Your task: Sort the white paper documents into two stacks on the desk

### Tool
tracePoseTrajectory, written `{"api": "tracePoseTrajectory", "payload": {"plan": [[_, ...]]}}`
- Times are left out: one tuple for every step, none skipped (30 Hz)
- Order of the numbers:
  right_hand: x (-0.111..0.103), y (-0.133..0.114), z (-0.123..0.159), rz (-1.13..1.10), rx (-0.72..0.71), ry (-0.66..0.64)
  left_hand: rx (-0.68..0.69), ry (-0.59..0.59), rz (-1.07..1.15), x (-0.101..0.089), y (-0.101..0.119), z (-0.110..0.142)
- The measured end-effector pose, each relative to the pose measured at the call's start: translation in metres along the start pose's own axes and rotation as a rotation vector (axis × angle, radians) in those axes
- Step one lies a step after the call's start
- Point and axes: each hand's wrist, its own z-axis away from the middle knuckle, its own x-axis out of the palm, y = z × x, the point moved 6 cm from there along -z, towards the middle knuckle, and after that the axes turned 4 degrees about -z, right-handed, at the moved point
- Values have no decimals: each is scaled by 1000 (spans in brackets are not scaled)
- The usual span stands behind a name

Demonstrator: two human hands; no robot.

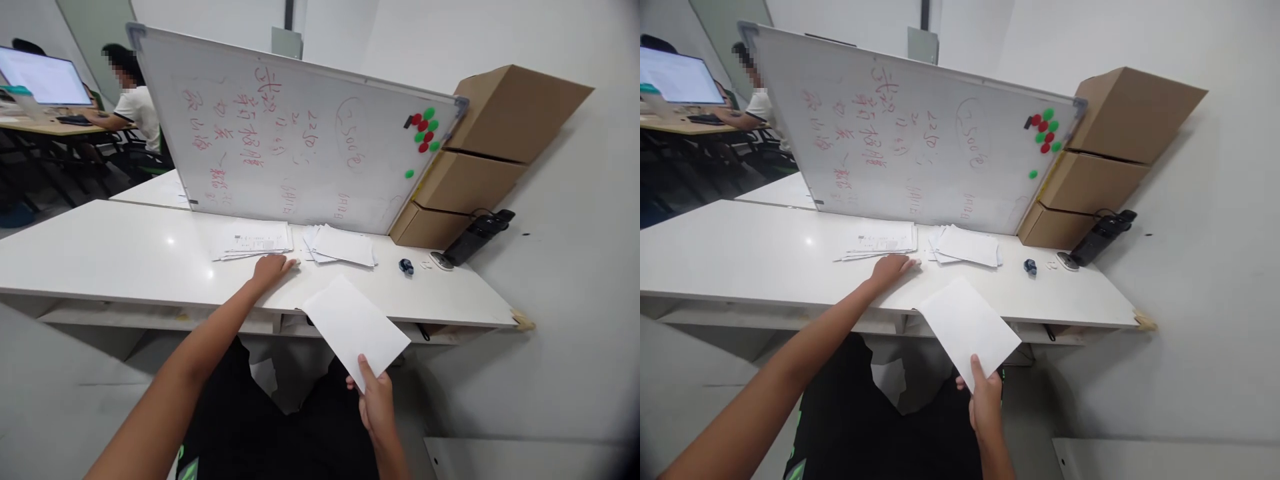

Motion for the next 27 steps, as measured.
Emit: {"api": "tracePoseTrajectory", "payload": {"plan": [[1, -2, 0, 4, 23, -29, 71, -31, -12, 0, -2, 3], [3, -4, -1, 11, 40, -58, 120, -58, -20, -2, -4, 7], [5, -6, -2, 17, 52, -84, 146, -76, -25, -5, -7, 11], [7, -7, -4, 21, 60, -103, 157, -93, -23, -7, -9, 16], [10, -8, -6, 24, 70, -118, 167, -107, -18, -10, -10, 22], [13, -8, -7, 26, 81, -133, 189, -122, -12, -13, -10, 28], [17, -6, -8, 30, 97, -153, 227, -133, -10, -15, -8, 35], [22, -4, -9, 35, 115, -178, 278, -141, -12, -17, -4, 42], [26, -1, -9, 40, 133, -208, 335, -143, -19, -19, -1, 49], [31, 3, -9, 43, 149, -239, 386, -139, -31, -21, 3, 55], [35, 7, -8, 44, 163, -266, 421, -133, -45, -24, 5, 60], [38, 10, -7, 45, 175, -287, 436, -122, -58, -27, 7, 63], [41, 13, -7, 46, 183, -302, 430, -110, -64, -30, 8, 64], [44, 16, -7, 46, 190, -314, 411, -98, -62, -33, 9, 64], [46, 17, -6, 50, 195, -327, 383, -86, -51, -36, 11, 61], [50, 18, -6, 56, 197, -338, 353, -75, -35, -39, 13, 57], [53, 18, -6, 65, 197, -350, 330, -68, -18, -41, 16, 53], [57, 17, -5, 79, 195, -362, 320, -64, -7, -41, 21, 48], [62, 15, -5, 97, 191, -374, 321, -65, -4, -40, 26, 42], [67, 14, -4, 116, 186, -384, 327, -74, -7, -37, 31, 37], [72, 12, -4, 136, 178, -390, 327, -92, -13, -32, 36, 31], [77, 10, -4, 155, 172, -393, 316, -120, -20, -26, 39, 26], [81, 9, -4, 173, 166, -393, 293, -156, -25, -19, 40, 22], [84, 8, -4, 188, 163, -391, 260, -194, -27, -12, 40, 19], [86, 7, -4, 200, 162, -388, 225, -227, -29, -5, 39, 16], [86, 7, -4, 207, 162, -385, 193, -251, -31, 0, 37, 15], [86, 6, -5, 212, 164, -384, 169, -266, -36, 3, 36, 15]]}}
